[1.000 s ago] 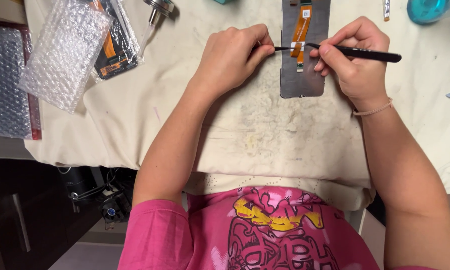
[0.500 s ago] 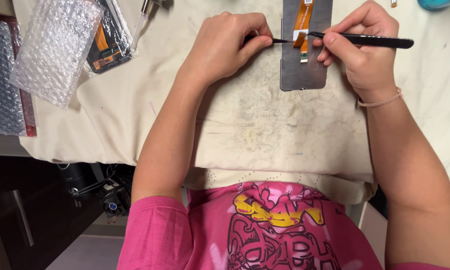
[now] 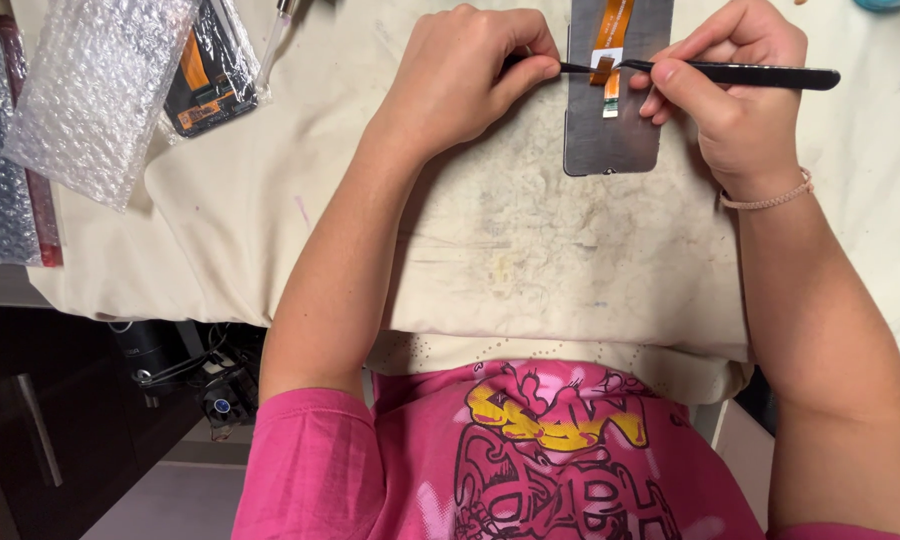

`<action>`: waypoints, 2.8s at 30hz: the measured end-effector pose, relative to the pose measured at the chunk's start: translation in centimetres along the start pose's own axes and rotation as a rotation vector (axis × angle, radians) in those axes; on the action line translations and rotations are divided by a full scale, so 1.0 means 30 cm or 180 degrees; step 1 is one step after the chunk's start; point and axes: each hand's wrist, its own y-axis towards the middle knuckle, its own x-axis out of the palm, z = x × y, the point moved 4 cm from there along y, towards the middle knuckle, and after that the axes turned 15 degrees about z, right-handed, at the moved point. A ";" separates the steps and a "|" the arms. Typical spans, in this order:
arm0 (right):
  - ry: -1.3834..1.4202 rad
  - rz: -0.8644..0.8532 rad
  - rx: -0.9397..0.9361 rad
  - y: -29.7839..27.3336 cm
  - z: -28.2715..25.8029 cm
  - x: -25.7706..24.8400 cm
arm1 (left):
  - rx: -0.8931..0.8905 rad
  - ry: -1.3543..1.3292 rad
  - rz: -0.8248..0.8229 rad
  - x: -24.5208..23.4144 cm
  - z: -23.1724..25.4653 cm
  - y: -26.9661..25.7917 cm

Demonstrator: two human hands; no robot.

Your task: The person uses a brush to clean a small electronic component, then wipes a black smartphone screen with a cloth after applying liquid. They unwrap a new screen assembly from bubble wrap and use tweezers to manipulate a ribbon cable on the back of the screen.

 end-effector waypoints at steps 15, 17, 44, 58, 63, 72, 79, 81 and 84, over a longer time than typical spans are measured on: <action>-0.0029 -0.0035 -0.0645 0.006 -0.026 0.028 | -0.1148 0.0405 -0.0472 0.053 -0.016 0.038; -0.0063 -0.0040 -0.0646 0.014 -0.005 0.019 | -0.1385 0.0412 -0.0643 0.037 0.002 0.046; -0.0128 -0.0136 -0.0327 0.014 -0.007 0.034 | -0.2496 0.0236 -0.1593 -0.012 0.052 0.094; -0.0163 -0.0016 -0.0137 0.015 -0.016 0.035 | -0.2656 -0.0076 -0.1596 -0.035 0.066 0.101; -0.0088 -0.0028 -0.0172 0.017 -0.011 0.037 | -0.2871 -0.0225 -0.1583 -0.041 0.065 0.099; -0.0180 -0.0053 -0.0131 0.018 -0.009 0.044 | -0.2720 0.0003 -0.1547 -0.033 0.061 0.099; -0.0249 0.0000 -0.0108 0.020 0.003 0.037 | -0.2650 0.0035 -0.1570 -0.029 0.060 0.100; -0.0167 0.0056 0.0014 0.021 0.005 0.033 | -0.2645 0.0004 -0.1574 -0.029 0.060 0.100; -0.0222 0.0120 0.0110 0.019 0.013 0.039 | -0.2615 0.0027 -0.1575 -0.025 0.054 0.097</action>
